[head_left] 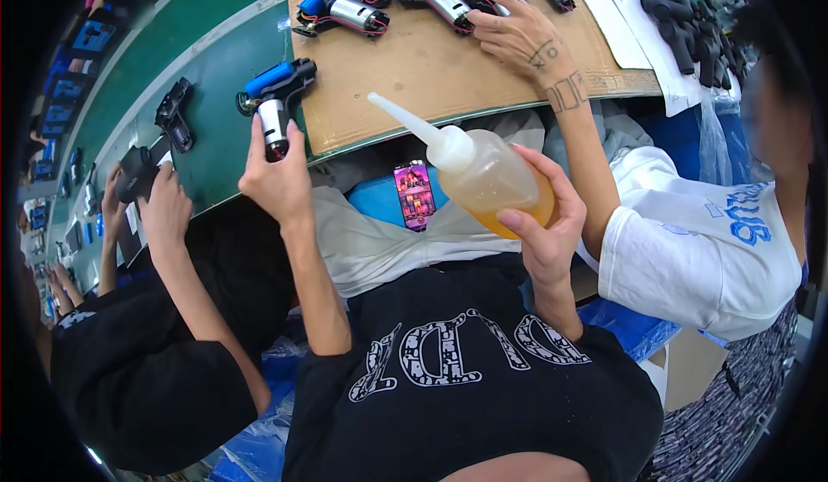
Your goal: The person is applying liquid from a squeeze bottle to several mechanical components on a workbench.
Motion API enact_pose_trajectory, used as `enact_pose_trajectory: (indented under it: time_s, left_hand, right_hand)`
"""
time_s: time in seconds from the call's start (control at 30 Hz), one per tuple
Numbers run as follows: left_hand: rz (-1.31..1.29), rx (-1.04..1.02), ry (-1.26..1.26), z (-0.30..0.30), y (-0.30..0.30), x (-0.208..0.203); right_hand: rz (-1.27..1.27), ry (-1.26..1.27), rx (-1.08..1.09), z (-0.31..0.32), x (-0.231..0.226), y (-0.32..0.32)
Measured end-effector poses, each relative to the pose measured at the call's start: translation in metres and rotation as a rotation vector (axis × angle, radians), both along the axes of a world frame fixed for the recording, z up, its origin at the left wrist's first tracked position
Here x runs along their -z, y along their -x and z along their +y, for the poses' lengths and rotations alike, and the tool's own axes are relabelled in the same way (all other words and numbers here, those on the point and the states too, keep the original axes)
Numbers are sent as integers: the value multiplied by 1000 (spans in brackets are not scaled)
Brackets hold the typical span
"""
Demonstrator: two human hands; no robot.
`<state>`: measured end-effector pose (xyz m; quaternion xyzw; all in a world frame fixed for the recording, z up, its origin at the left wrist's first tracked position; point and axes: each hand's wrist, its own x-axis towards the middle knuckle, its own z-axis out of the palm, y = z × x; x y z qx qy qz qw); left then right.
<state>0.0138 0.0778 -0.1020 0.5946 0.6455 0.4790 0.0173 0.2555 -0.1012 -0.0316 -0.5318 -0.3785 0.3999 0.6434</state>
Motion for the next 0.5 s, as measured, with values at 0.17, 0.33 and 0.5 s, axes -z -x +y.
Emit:
enact_pose_trajectory:
  time_s: [0.17, 0.33, 0.5]
  left_hand:
    - [68, 40, 13, -2, -9, 4]
    - [58, 390, 36, -35, -25, 2]
    - [85, 154, -185, -15, 6, -6]
  right_hand:
    - [-54, -65, -20, 4, -4, 5]
    - [-23, -37, -31, 21, 2, 16]
    - [-4, -6, -56, 32, 1, 24]
